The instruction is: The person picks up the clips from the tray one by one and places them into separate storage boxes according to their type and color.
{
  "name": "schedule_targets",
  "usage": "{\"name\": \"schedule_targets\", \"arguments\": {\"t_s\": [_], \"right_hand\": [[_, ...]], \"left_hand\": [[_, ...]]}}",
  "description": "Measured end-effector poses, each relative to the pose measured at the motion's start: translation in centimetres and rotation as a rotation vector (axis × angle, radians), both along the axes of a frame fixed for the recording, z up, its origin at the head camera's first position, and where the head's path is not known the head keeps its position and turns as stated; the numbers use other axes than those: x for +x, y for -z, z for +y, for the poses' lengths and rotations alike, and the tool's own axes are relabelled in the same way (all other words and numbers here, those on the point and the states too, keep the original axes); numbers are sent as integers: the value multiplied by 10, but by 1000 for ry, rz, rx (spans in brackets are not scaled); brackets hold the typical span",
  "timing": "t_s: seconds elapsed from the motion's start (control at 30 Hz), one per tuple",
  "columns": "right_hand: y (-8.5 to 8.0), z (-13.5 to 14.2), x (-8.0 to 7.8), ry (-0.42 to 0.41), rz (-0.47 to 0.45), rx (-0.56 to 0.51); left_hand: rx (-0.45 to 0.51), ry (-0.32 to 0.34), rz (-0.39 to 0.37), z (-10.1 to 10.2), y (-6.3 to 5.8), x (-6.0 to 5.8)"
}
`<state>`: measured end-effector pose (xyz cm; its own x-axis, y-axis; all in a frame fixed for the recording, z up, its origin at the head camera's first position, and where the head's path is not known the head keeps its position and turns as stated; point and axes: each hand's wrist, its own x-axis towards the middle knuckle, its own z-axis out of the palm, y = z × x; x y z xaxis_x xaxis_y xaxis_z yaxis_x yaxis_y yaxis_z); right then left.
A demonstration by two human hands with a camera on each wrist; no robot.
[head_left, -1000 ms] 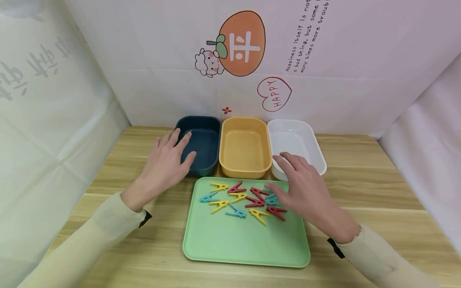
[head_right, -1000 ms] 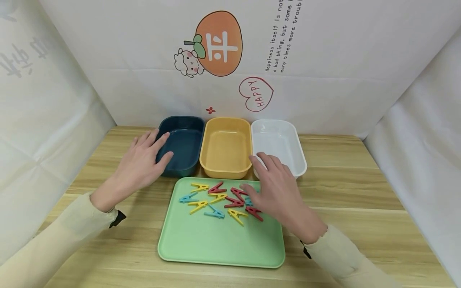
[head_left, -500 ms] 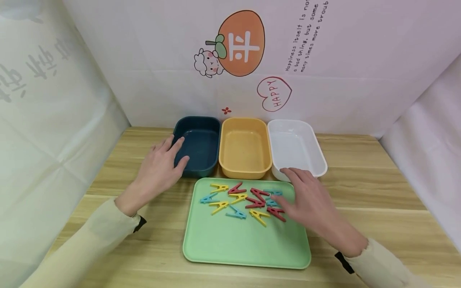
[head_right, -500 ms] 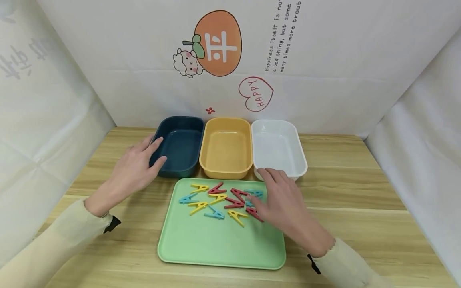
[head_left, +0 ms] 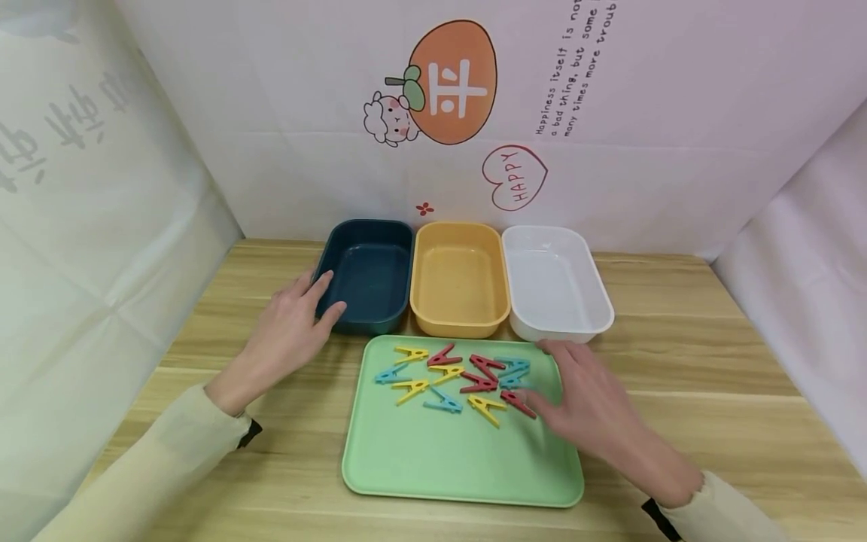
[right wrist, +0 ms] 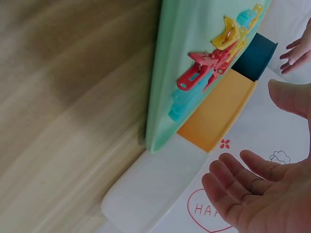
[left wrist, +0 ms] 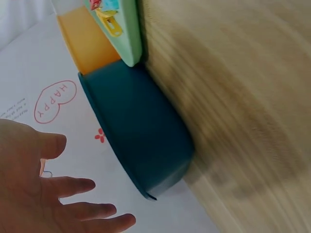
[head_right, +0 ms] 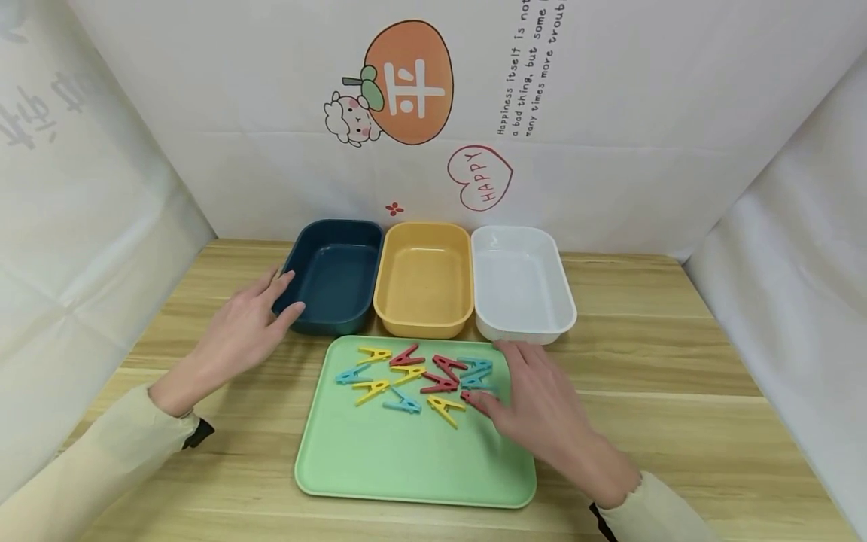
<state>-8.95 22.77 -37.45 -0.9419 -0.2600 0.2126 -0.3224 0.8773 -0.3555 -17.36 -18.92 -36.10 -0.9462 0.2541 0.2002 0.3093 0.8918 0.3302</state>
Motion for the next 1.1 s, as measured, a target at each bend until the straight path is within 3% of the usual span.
{"name": "schedule_targets", "arguments": {"t_s": [0.3, 0.7, 1.1], "right_hand": [[6, 3, 6, 20, -20, 29], [10, 9, 12, 19, -41, 51], [16, 11, 15, 22, -77, 84]], "left_hand": [[77, -1, -83, -8, 5, -1], [192, -5, -135, -16, 19, -1], [293, -22, -65, -24, 29, -4]]}}
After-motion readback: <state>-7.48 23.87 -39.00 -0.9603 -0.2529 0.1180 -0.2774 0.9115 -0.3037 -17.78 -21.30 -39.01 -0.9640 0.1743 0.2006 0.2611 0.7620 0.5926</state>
